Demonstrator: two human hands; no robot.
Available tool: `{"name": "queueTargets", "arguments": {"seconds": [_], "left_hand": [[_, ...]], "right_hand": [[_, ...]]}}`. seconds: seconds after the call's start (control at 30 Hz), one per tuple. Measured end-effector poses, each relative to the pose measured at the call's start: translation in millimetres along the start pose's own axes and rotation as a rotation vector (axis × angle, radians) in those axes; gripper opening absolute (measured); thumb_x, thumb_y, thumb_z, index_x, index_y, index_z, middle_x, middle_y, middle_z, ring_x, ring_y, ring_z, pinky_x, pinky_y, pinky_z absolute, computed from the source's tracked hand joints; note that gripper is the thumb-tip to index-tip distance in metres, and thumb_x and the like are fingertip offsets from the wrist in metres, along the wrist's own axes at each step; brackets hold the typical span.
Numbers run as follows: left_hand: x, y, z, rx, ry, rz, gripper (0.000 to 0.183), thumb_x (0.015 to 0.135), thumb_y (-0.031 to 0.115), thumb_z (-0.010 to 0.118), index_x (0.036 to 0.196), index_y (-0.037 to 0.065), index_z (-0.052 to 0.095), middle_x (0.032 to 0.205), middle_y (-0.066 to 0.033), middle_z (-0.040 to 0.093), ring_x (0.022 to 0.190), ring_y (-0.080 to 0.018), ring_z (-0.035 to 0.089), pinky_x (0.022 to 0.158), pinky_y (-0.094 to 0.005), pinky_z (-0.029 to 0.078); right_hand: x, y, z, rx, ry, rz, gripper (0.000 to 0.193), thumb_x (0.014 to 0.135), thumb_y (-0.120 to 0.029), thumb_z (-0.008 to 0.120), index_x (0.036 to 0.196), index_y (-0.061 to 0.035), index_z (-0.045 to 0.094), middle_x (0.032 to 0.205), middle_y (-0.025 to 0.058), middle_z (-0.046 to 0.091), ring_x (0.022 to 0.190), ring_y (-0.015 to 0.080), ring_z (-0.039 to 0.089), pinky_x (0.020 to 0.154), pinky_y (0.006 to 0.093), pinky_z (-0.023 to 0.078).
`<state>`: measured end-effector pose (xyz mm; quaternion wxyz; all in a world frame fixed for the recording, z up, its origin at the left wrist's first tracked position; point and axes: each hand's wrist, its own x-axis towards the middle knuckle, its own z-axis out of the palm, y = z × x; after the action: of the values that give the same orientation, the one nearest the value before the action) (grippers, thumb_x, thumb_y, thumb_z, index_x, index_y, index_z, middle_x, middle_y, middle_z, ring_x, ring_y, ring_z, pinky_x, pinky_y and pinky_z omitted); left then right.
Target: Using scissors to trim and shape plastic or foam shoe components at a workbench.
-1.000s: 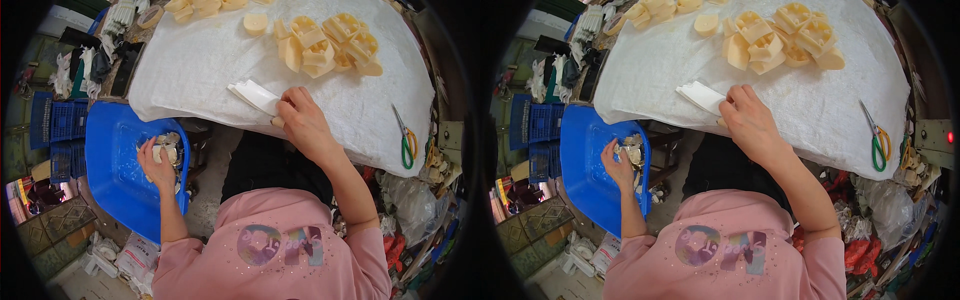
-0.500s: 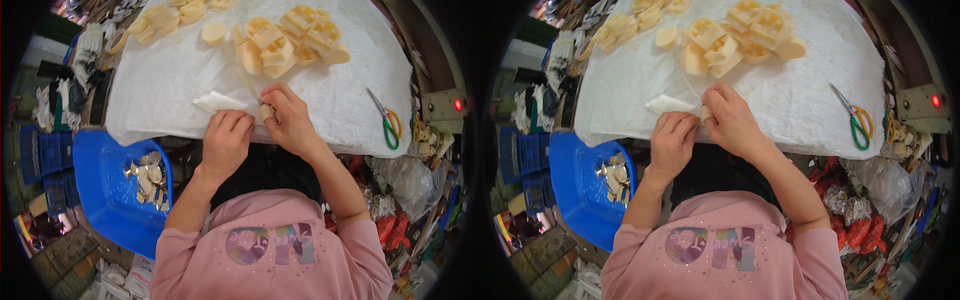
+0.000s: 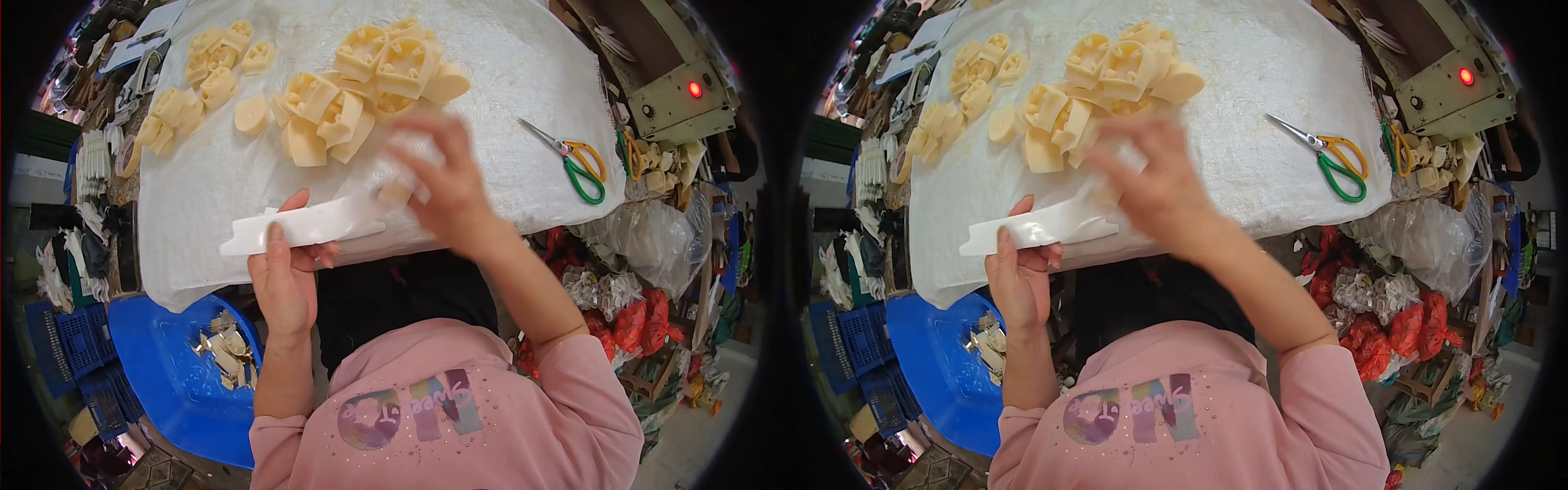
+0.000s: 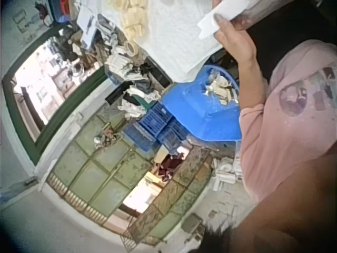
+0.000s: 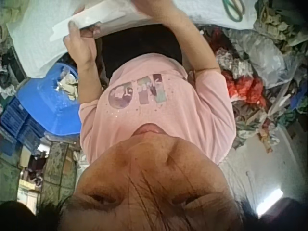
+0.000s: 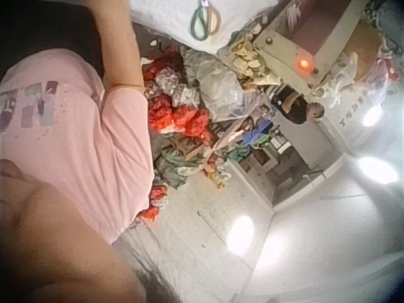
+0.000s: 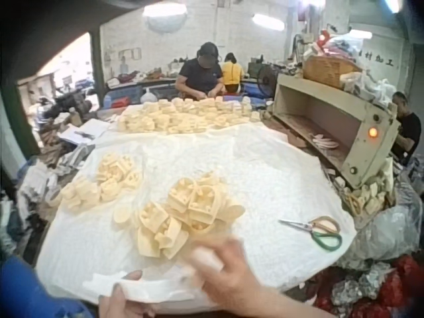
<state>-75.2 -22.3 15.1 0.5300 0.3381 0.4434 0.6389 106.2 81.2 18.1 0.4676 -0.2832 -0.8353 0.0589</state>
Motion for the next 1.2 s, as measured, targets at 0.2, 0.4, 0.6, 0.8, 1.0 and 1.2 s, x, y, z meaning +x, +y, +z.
{"name": "queueTargets", "arguments": {"seconds": [0.2, 0.4, 0.6, 0.8, 1.0, 1.2], "left_hand": [[12, 2, 18, -0.192, -0.028, -0.038, 0.045, 0.099, 0.032, 0.035, 0.121, -0.005, 0.049, 0.083, -0.0105, 0.061, 0.066, -0.0167, 0.057, 0.053, -0.0264, 0.044], [13, -7, 25, -0.28, -0.039, -0.113, 0.044, 0.099, 0.034, 0.035, 0.117, -0.002, 0.051, 0.084, -0.0106, 0.061, 0.068, -0.0184, 0.057, 0.056, -0.0285, 0.045], [11, -10, 27, -0.255, 0.003, -0.115, 0.042, 0.099, 0.033, 0.035, 0.115, -0.002, 0.052, 0.091, -0.0112, 0.061, 0.074, -0.0184, 0.057, 0.065, -0.0297, 0.046], [8, -13, 23, -0.236, -0.034, -0.082, 0.044, 0.1, 0.03, 0.035, 0.116, -0.007, 0.052, 0.098, -0.014, 0.063, 0.076, -0.0171, 0.059, 0.067, -0.0293, 0.046], [5, -19, 28, -0.168, -0.08, -0.09, 0.043, 0.099, 0.028, 0.035, 0.113, -0.008, 0.054, 0.1, -0.0148, 0.063, 0.075, -0.0167, 0.059, 0.064, -0.028, 0.045], [0, -25, 31, -0.154, -0.119, -0.093, 0.042, 0.099, 0.031, 0.035, 0.114, -0.005, 0.052, 0.101, -0.0143, 0.061, 0.076, -0.0192, 0.059, 0.068, -0.031, 0.049]], "right_hand": [[37, 68, 1, -0.384, -0.013, -0.066, 0.049, 0.066, 0.007, 0.06, 0.11, -0.0155, 0.061, 0.124, 0.0086, 0.052, 0.113, 0.0307, 0.05, 0.091, 0.04, 0.045], [46, 79, -10, 0.229, 0.176, 0.34, 0.029, 0.083, -0.001, 0.057, 0.11, -0.0091, 0.06, 0.114, 0.0095, 0.058, 0.098, 0.0248, 0.061, 0.083, 0.0334, 0.053], [27, 73, -37, 0.594, 0.453, 0.541, 0.023, 0.091, -0.01, 0.055, 0.113, -0.0028, 0.057, 0.106, 0.0082, 0.059, 0.089, 0.0164, 0.059, 0.078, 0.0308, 0.051], [-40, 57, -48, -0.306, 0.024, 0.071, 0.053, 0.063, 0.009, 0.055, 0.112, -0.0089, 0.06, 0.111, 0.0161, 0.053, 0.1, 0.0326, 0.051, 0.08, 0.0334, 0.047], [-48, 41, -43, -0.444, -0.206, 0.12, 0.04, 0.064, 0.004, 0.058, 0.102, -0.0083, 0.061, 0.109, 0.0153, 0.052, 0.097, 0.0312, 0.05, 0.078, 0.0357, 0.048], [-4, 29, -63, -0.525, -0.827, 0.215, 0.038, 0.07, 0.0, 0.055, 0.107, -0.0081, 0.057, 0.1, 0.0098, 0.056, 0.091, 0.0269, 0.052, 0.074, 0.0346, 0.048]]}}
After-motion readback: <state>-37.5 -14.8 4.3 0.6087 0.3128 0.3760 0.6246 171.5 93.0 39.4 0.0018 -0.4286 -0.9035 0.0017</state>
